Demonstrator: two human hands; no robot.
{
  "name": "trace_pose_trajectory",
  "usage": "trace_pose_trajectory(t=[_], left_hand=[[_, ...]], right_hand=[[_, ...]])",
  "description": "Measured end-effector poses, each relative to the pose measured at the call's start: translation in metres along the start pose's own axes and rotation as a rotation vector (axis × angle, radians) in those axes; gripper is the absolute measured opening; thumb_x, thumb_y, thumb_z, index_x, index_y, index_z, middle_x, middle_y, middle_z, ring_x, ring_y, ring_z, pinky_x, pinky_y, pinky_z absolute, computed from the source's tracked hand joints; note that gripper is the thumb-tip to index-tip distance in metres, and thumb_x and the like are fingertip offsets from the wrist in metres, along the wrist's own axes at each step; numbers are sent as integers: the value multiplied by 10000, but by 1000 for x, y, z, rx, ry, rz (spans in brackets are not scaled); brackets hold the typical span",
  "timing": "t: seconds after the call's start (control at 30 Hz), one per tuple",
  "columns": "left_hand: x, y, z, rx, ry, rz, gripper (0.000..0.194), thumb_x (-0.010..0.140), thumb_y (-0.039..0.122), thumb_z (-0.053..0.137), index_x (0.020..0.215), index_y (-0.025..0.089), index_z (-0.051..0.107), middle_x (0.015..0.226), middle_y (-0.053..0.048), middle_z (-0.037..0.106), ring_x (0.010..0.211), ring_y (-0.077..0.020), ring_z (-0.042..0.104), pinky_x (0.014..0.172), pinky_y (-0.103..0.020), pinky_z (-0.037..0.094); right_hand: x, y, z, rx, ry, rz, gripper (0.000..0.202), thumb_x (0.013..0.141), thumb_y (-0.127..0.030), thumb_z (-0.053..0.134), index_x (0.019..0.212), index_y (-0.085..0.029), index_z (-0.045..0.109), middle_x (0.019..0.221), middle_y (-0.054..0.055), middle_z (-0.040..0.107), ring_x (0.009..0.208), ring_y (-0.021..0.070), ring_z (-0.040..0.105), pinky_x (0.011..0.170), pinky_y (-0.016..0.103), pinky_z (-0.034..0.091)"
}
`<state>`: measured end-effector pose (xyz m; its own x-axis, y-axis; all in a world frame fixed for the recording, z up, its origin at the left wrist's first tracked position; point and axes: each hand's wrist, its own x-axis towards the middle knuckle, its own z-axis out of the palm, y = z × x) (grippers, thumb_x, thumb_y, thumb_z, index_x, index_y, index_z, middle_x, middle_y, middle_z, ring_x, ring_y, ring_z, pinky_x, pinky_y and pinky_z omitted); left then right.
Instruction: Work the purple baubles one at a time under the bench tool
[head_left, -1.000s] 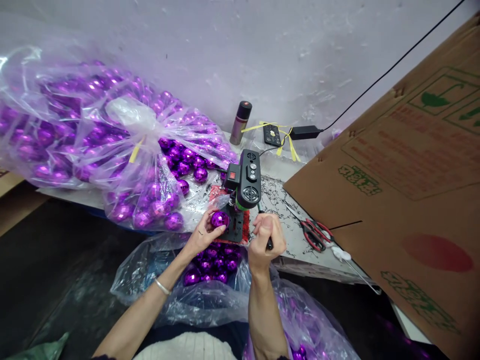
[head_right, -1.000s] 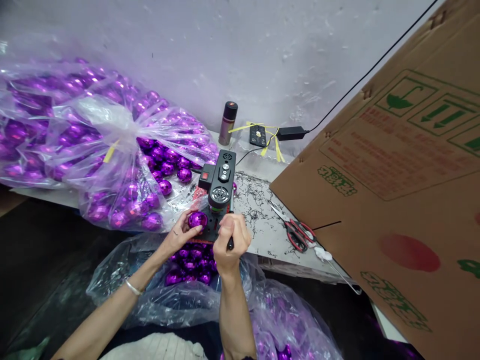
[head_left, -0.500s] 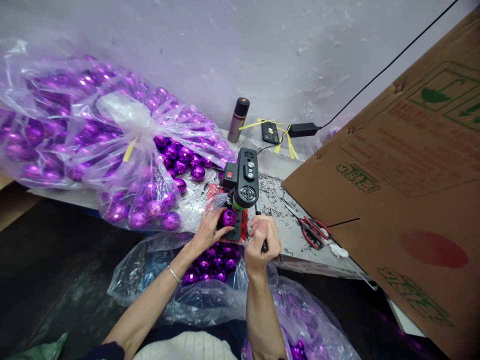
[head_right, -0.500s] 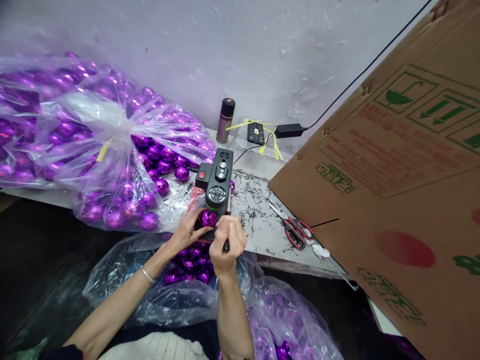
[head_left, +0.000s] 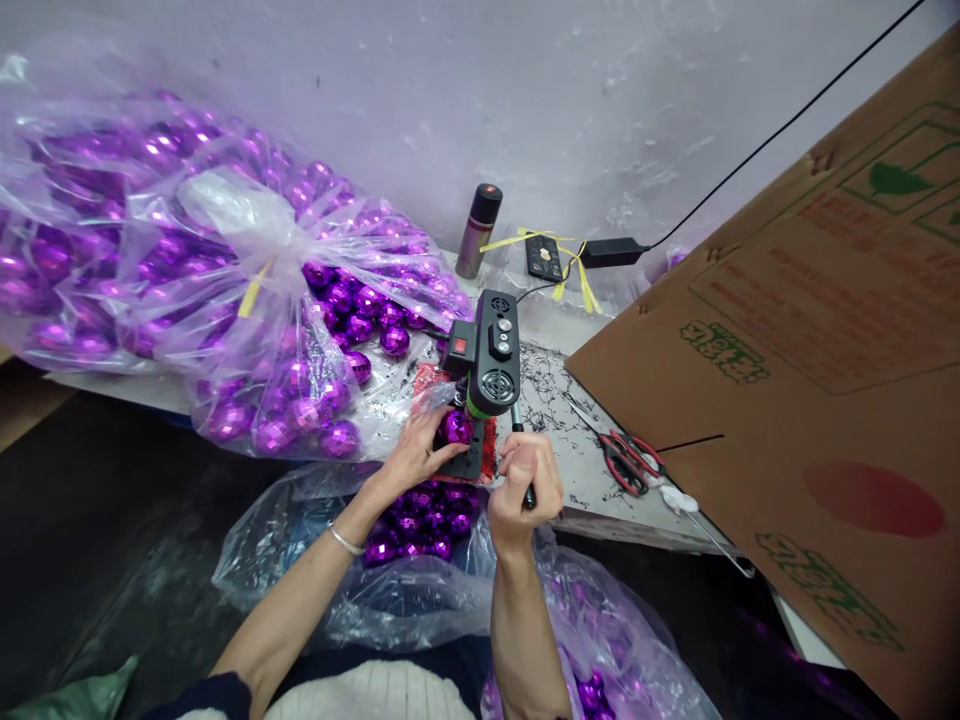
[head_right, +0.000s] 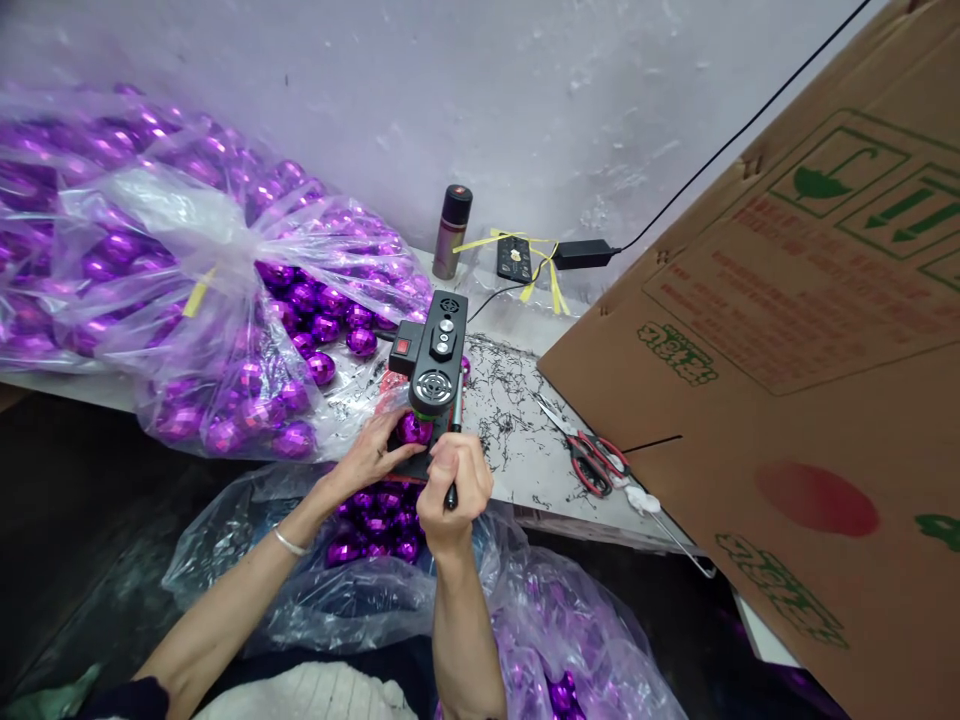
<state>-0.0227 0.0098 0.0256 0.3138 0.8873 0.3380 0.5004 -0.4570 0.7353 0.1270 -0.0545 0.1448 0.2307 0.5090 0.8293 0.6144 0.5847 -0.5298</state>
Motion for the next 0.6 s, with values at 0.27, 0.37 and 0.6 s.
trace_pose_trajectory(t=[0.27, 0.37, 0.6], left_hand=[[-6, 0, -3, 46, -58, 19, 622, 976, 592, 710, 1462, 225, 578, 1346, -153, 745, 1323, -362, 680, 1233, -596, 421], [-2, 4, 7, 63, -10, -37, 601, 963, 558, 734, 1445, 227, 597, 1371, -151, 722, 1334, -361, 659, 1198, -570, 454], [0, 3, 30, 1, 109, -31, 545, 962, 487, 745, 1410, 208, 610, 1320, -147, 727, 1264, -342, 673, 1121, -521, 497]], right_hand=[[-3, 2, -2, -14, -14, 9, 329, 1056, -138, 467, 754, -240, 549, 688, -14, 561, 673, 154, 608, 615, 311, 474], [-3, 1, -2, -15, -14, 14, 325, 1055, -138, 465, 757, -238, 549, 692, -13, 560, 666, 150, 599, 607, 308, 464], [-4, 0, -3, -25, -27, 25, 327, 1056, -145, 452, 751, -236, 528, 708, -10, 567, 677, 141, 589, 615, 303, 444]])
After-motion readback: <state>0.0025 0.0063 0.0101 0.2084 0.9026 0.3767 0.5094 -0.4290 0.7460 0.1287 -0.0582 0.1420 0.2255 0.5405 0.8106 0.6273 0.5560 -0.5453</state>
